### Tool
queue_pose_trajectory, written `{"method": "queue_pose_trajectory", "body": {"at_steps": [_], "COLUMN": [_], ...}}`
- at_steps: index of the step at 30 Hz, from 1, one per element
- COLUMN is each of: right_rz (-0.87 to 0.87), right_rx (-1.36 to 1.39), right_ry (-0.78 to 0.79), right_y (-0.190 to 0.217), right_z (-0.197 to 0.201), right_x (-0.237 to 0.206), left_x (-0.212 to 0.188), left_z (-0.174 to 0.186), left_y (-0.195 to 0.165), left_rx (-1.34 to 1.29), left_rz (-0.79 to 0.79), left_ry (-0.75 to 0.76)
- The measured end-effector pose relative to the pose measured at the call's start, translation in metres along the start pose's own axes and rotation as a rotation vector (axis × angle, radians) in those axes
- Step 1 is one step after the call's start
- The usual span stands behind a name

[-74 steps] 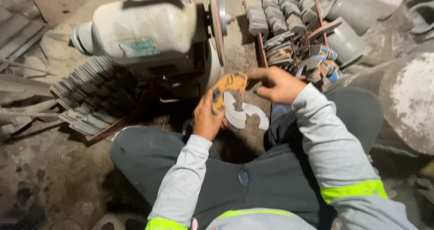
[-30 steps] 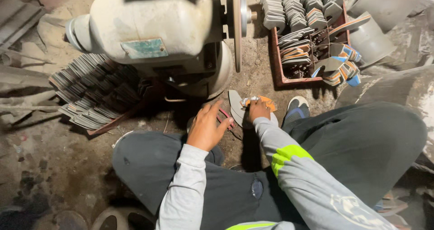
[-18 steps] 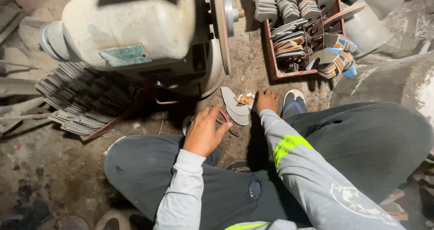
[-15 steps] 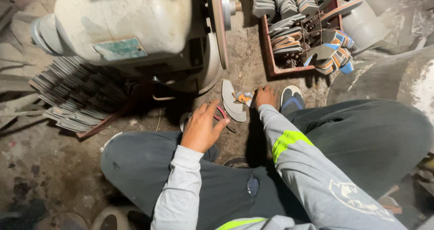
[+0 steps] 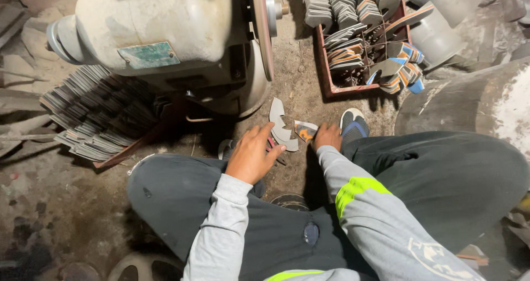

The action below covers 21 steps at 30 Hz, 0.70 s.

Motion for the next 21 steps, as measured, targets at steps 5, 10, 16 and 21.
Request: {"method": "queue_pose_trajectory", "body": {"at_steps": [5, 10, 16, 21], "right_rz": [0.418, 0.492, 0.539, 0.440], "right_rx": [-0.001, -0.074, -0.059, -0.062], "right_ry": [0.075, 0.137, 0.055, 0.042], "right_y": [0.054, 0.084, 0.080, 0.101], "right_z": [-0.022, -0.046, -0.050, -0.001], "right_x": [0.003, 0.009, 0.011, 0.031], "left_x": [0.003, 0.005, 0.007, 0.015], "left_z": [-0.005, -0.010, -0.014, -0.017], "left_y": [0.006, 0.023, 0.029, 0.029], "left_rx": [0.020, 0.021, -0.022, -0.042], "left_rz": [-0.028, 0.048, 0.099, 0.077], "left_ry": [-0.041, 0.027, 0.101, 0.037]}}
Point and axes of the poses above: each hand's wrist, its own x-axis towards the middle knuckle, its own z-axis out of the back of the hand, y = z × x, the point moved 1 cm from there along x, towards the middle knuckle, and after that the axes turned 14 degrees about x, right-handed, at the moved point
